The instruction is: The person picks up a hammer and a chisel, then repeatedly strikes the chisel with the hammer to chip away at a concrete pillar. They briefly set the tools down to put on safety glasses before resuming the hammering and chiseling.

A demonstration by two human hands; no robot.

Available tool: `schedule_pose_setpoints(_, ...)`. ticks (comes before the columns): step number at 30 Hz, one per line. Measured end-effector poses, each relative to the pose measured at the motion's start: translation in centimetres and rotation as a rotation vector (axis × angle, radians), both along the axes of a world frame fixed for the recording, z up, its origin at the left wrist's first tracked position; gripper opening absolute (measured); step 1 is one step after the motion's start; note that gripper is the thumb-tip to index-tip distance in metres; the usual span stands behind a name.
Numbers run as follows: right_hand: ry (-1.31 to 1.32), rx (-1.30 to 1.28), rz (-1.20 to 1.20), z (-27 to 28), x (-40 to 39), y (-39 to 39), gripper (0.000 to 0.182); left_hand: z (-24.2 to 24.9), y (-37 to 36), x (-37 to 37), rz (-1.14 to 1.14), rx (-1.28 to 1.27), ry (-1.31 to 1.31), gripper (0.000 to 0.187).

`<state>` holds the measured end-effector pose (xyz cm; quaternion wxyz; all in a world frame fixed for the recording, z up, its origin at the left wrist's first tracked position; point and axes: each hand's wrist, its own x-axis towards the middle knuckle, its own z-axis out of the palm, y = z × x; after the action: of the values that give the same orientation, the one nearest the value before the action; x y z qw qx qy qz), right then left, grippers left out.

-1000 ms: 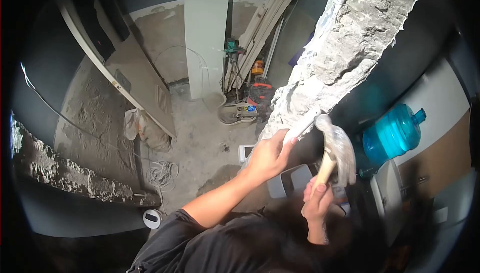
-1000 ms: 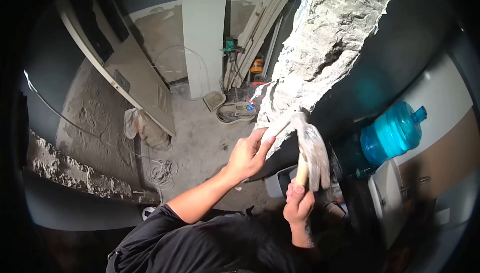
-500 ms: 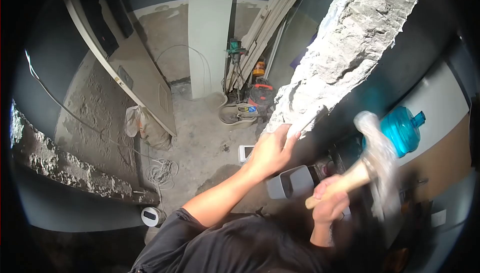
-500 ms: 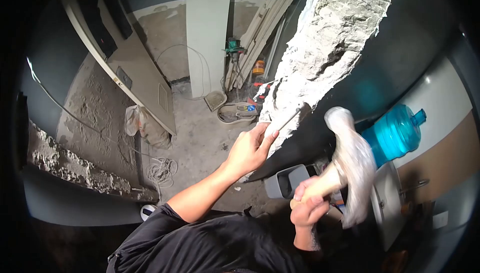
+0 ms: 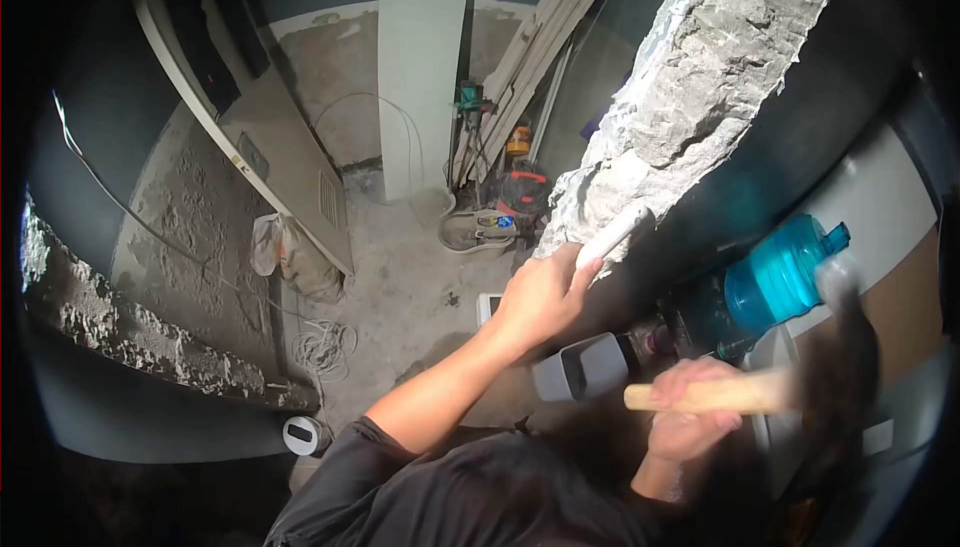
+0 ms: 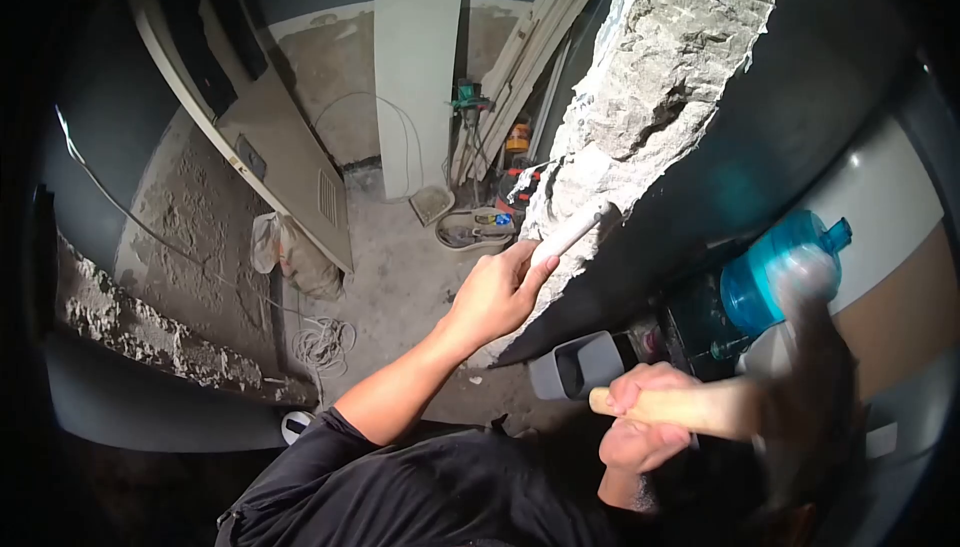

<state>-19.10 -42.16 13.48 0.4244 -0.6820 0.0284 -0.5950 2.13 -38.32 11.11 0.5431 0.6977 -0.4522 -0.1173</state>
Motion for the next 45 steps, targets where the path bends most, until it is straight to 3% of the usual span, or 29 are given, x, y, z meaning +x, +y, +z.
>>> schedule_pose_setpoints(2, -0.137, 0.006, 0.102, -0.2, 0.6, 0.1, 0.063, 0.4, 0.1, 0.0, -0.009, -0.001, 0.013, 0.04)
schedule_pose_setpoints(4, 0.344, -0.436, -0.424, -3.6, 0.1, -2.6, 0.054, 0.4, 0.0, 0.1, -0.014, 0.001, 0.023, 0.04)
schedule_pose_setpoints(5, 0.414, -0.084, -0.376, -7.5, 0.3, -3.1, 0.049, 0.4, 0.1, 0.1, -0.016, 0.003, 0.032, 0.04)
schedule_pose_setpoints(6, 0.643, 0.435, -0.171, -6.1, 1.3, -2.7, 0.045, 0.0, 0.0, 0.0, -0.014, 0.0, 0.034, 0.04)
schedule_pose_setpoints(8, 0.56, 0.669, -0.132, -4.6, 0.7, -1.3, 0.043, -0.4, -0.2, 0.1, 0.004, -0.025, 0.0, 0.04)
schedule_pose_setpoints(10, 0.447, 0.632, -0.181, -4.0, 0.6, -0.6, 0.058, -0.1, 0.0, 0.1, -0.003, 0.006, 0.0, 0.04)
schedule_pose_setpoints(13, 0.181, 0.312, -0.125, -2.6, 0.0, -0.3, 0.069, -0.1, -0.3, -0.1, -0.01, 0.021, 0.014, 0.04)
schedule_pose_setpoints(16, -0.007, 0.036, -0.03, -1.7, 0.7, -0.2, 0.065, -0.2, -0.1, -0.1, -0.007, 0.015, 0.031, 0.039)
schedule_pose_setpoints(18, 0.229, -0.168, -0.3, -4.8, 1.2, -2.0, 0.057, -0.3, -0.1, -0.1, -0.008, 0.013, 0.038, 0.039)
schedule_pose_setpoints(19, 0.514, 0.057, -0.326, -5.8, 0.9, -1.6, 0.052, -0.6, -0.3, -0.2, 0.003, -0.023, 0.044, 0.039)
schedule_pose_setpoints(20, 0.67, 0.356, -0.203, -6.3, 1.2, -2.4, 0.051, -0.7, -0.3, -0.3, 0.016, -0.059, 0.049, 0.039)
schedule_pose_setpoints(23, 0.499, 0.669, -0.174, -4.1, 0.7, -1.4, 0.056, -0.5, -0.3, -0.2, 0.024, 0.017, 0.015, 0.038)
schedule_pose_setpoints(27, 0.098, 0.126, -0.142, -2.0, 0.6, -0.8, 0.069, -0.2, -0.3, -0.2, 0.035, 0.021, -0.012, 0.038)
schedule_pose_setpoints(28, -0.036, 0.057, -0.011, -1.8, 0.7, -1.2, 0.067, -0.1, -0.3, -0.2, 0.031, 0.01, -0.011, 0.038)
schedule_pose_setpoints(30, 0.043, -0.184, -0.202, -3.0, 1.8, -2.4, 0.062, -0.1, -0.3, -0.1, 0.022, 0.002, -0.01, 0.038)
schedule_pose_setpoints(33, 0.622, 0.451, -0.127, -7.2, 1.5, -3.9, 0.047, -0.3, -0.2, -0.2, 0.021, 0.004, -0.004, 0.038)
schedule_pose_setpoints(36, 0.525, 0.52, -0.16, -4.0, 1.1, -3.4, 0.049, -0.6, -0.4, 0.0, 0.045, -0.041, -0.013, 0.038)
schedule_pose_setpoints(38, 0.274, 0.445, -0.032, -2.9, 0.4, -2.8, 0.053, -0.4, -0.4, 0.1, 0.041, 0.003, -0.047, 0.039)
schedule_pose_setpoints(40, 0.03, 0.094, -0.036, -0.9, 1.1, -2.0, 0.057, -0.3, -0.3, 0.0, 0.046, 0.013, -0.044, 0.039)
schedule_pose_setpoints(41, -0.156, 0.077, 0.025, -0.6, 1.4, -1.7, 0.057, -0.3, -0.3, -0.1, 0.051, 0.022, -0.043, 0.039)
schedule_pose_setpoints(42, -0.18, 0.082, 0.041, -0.4, 1.3, -1.1, 0.06, -0.2, -0.3, 0.0, 0.053, 0.023, -0.044, 0.039)
schedule_pose_setpoints(44, 0.031, -0.216, -0.276, -3.5, 1.3, -3.5, 0.06, -0.2, -0.3, 0.0, 0.041, -0.002, -0.024, 0.039)
schedule_pose_setpoints(45, 0.183, -0.068, -0.246, -4.7, 1.9, -3.0, 0.054, -0.2, -0.3, 0.0, 0.041, -0.003, -0.024, 0.039)
